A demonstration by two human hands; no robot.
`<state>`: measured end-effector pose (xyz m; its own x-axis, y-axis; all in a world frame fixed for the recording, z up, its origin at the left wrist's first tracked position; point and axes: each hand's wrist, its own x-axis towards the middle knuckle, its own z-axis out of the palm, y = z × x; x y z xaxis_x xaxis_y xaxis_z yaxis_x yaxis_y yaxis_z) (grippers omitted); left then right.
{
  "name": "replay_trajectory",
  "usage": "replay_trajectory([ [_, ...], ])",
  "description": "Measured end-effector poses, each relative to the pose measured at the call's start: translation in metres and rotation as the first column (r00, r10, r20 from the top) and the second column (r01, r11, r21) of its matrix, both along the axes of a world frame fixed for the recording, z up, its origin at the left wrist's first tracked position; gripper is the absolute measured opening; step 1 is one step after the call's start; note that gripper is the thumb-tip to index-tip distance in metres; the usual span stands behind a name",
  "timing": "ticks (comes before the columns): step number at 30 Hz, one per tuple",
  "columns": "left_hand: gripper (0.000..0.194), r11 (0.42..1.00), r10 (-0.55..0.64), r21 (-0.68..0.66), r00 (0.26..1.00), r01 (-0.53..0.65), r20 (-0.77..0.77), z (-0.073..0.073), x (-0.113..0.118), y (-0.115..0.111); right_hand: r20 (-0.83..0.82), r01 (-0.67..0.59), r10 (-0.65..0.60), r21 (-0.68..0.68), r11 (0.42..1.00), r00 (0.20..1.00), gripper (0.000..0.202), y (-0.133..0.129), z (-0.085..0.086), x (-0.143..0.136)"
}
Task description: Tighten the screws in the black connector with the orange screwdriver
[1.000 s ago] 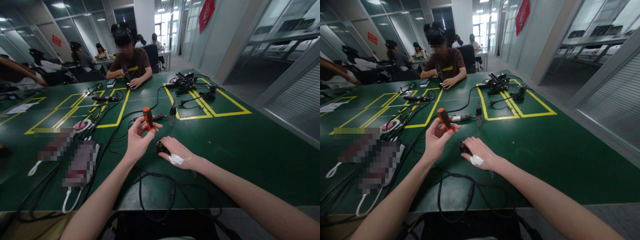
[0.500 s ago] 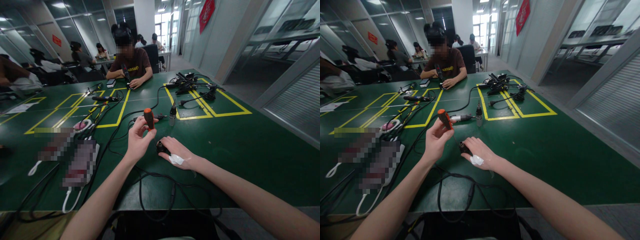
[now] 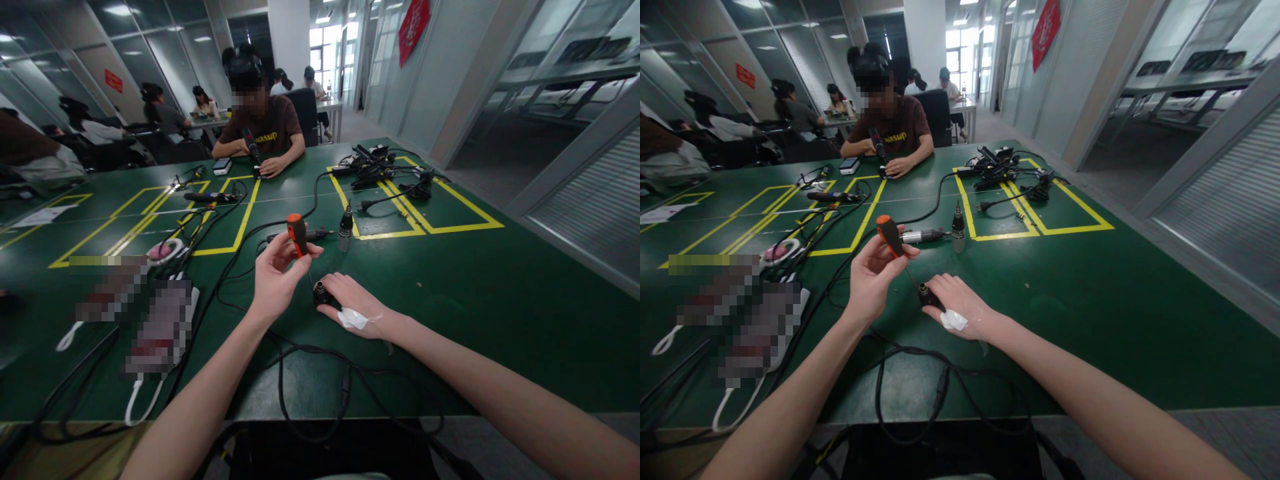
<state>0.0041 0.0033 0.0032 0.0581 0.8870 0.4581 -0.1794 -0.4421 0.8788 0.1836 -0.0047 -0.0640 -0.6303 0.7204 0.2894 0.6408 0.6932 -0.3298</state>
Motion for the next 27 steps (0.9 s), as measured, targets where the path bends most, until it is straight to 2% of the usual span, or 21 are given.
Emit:
replay_trajectory([
  [5, 0.026, 0.999, -0.033, -0.021, 0.999, 0.033, 0.023, -0.0026, -0.0010, 0.0007, -0.002, -0.002, 0.002, 0.002, 1.000, 1.000, 0.020, 0.0007, -0.0022, -0.0005],
  [13, 0.017, 0.995, 0.083, 0.051, 0.996, -0.082, -0.024, -0.0016, -0.0023, 0.0025, -0.012, -0.017, 0.016, -0.013, 1.000, 1.000, 0.021, 0.0007, 0.0005, 0.0015],
  [21, 0.026, 0.997, 0.077, 0.012, 0.997, -0.077, -0.005, -0.0030, -0.0017, 0.0023, 0.004, -0.006, 0.006, -0.017, 1.000, 1.000, 0.021, 0.0002, 0.0009, -0.0001],
  [27, 0.022, 0.999, 0.049, 0.005, 0.998, -0.048, -0.044, -0.0002, -0.0020, 0.0010, -0.017, -0.005, 0.005, -0.024, 1.000, 1.000, 0.019, 0.0000, 0.0005, 0.0003],
])
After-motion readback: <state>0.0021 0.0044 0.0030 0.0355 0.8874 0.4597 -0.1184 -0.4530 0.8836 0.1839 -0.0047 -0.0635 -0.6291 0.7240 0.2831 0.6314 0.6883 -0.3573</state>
